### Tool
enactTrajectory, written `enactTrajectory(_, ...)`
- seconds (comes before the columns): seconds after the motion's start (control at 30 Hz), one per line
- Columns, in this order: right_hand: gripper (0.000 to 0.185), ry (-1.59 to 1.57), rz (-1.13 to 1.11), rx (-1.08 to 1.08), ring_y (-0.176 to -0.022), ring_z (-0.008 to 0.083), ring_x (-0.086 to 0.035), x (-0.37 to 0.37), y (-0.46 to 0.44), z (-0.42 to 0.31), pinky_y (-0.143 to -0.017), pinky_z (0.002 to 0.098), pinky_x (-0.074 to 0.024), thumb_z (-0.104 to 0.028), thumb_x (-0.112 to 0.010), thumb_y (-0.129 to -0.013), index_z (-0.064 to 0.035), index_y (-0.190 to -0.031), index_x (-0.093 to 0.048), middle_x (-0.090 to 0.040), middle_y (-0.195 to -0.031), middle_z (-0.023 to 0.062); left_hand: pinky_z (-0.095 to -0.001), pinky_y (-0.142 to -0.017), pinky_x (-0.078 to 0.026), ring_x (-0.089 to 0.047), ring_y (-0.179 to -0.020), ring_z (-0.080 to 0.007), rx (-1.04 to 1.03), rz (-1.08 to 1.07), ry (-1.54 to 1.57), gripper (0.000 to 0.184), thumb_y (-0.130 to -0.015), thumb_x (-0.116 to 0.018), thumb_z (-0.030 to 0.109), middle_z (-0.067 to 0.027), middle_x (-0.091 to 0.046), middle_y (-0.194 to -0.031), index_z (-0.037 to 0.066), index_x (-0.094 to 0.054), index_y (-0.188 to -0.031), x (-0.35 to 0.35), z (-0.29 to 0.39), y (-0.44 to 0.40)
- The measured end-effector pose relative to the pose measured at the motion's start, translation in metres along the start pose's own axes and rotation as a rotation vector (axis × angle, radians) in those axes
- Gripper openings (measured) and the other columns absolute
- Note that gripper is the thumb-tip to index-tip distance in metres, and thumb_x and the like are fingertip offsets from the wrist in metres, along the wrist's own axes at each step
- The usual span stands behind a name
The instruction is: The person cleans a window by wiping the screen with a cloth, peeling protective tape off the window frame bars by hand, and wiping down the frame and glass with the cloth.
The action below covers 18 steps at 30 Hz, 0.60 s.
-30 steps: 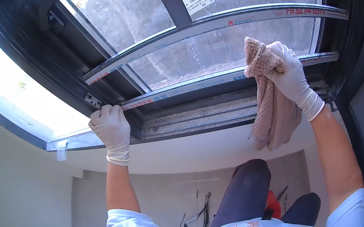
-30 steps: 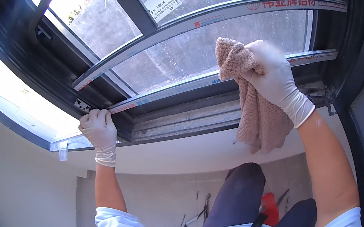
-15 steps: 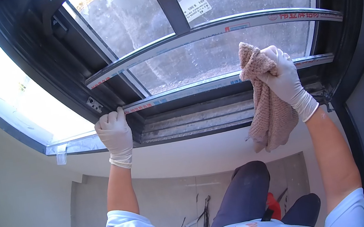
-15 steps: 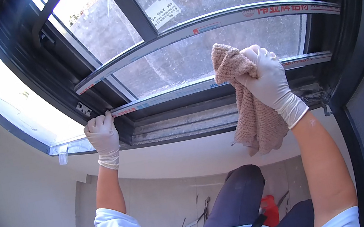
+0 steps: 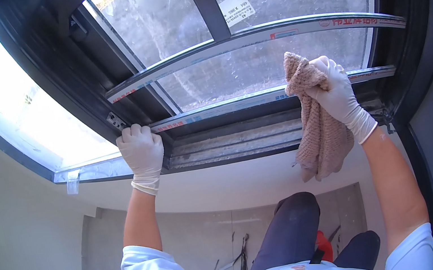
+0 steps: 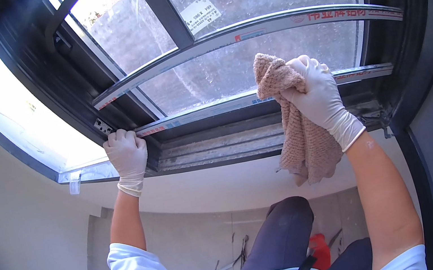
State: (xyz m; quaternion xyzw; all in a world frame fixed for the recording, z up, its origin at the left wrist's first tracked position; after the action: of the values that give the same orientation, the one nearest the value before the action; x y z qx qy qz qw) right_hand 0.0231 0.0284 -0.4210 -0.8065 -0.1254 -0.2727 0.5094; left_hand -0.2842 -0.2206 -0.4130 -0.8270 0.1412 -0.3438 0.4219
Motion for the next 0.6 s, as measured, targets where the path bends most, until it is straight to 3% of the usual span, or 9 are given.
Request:
enactTrajectory(0.13, 0.033, 0.006, -0.014, -0.025, -0.094, 0.0305, -0.052, 0.002, 0.000, -0.002, -0.087, 0.0405, -0.0383, -0.027, -0.070, -0.075, -0.0110, -0.101, -0.057, -0.055, -0.095, 0.0089, -0.0384, -0.063, -0.037, -0.049, -0.072, -0.0255, 0.030, 0.052, 0.143, 0.007, -0.063, -0.060, 0.011, -0.0053, -0.050, -0.070, 0.010, -0.054, -0.062, 0.002, 0.004, 0.007)
enactTrajectory(0.27, 0.033, -0.002, -0.016, -0.008, -0.094, 0.0303, -0.052, 0.001, -0.001, -0.003, -0.086, 0.0401, -0.0381, -0.027, -0.070, -0.074, -0.0110, -0.101, -0.058, -0.054, -0.094, 0.0089, -0.0391, -0.067, -0.039, -0.049, -0.074, -0.0267, 0.175, 0.021, 0.283, 0.010, -0.063, -0.063, 0.010, -0.0048, -0.051, -0.071, 0.010, -0.053, -0.061, 0.010, 0.008, 0.014)
enactTrajectory(0.4, 0.034, 0.033, -0.015, 0.015, -0.093, 0.0299, -0.052, -0.001, 0.000, 0.002, -0.085, 0.0398, -0.0380, -0.027, -0.071, -0.074, -0.0111, -0.101, -0.058, -0.054, -0.095, 0.0087, -0.0395, -0.069, -0.042, -0.052, -0.076, -0.0261, 0.228, -0.034, 0.143, 0.030, -0.072, -0.075, 0.034, -0.0062, -0.054, -0.078, 0.008, -0.059, -0.075, 0.027, 0.019, 0.013)
enactTrajectory(0.5, 0.034, 0.022, 0.002, 0.012, -0.093, 0.0297, -0.052, 0.001, 0.000, -0.001, -0.085, 0.0397, -0.0379, -0.027, -0.071, -0.074, -0.0110, -0.101, -0.058, -0.054, -0.095, 0.0086, -0.0396, -0.070, -0.044, -0.054, -0.078, -0.0258, 0.217, -0.089, 0.004, 0.044, -0.073, -0.071, 0.049, -0.0069, -0.055, -0.081, 0.007, -0.062, -0.081, 0.021, 0.015, 0.010)
enactTrajectory(0.6, 0.034, 0.009, -0.003, 0.008, -0.093, 0.0297, -0.052, 0.001, 0.000, 0.000, -0.085, 0.0397, -0.0379, -0.027, -0.071, -0.074, -0.0111, -0.101, -0.058, -0.054, -0.095, 0.0085, -0.0378, -0.067, -0.043, -0.054, -0.076, -0.0245, 0.178, -0.189, -0.080, 0.044, -0.076, -0.066, 0.052, -0.0058, -0.054, -0.077, 0.008, -0.062, -0.079, 0.006, 0.012, 0.011)
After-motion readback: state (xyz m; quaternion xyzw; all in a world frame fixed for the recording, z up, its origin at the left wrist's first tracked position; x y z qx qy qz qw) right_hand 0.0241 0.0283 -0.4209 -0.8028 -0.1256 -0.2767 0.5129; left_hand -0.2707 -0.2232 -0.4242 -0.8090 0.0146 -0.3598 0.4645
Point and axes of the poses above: each hand's wrist, its own y-axis away from the middle knuckle, its own x-axis out of the back of the hand, z = x × y, the point moved 4 cm from there along -y, towards the middle knuckle
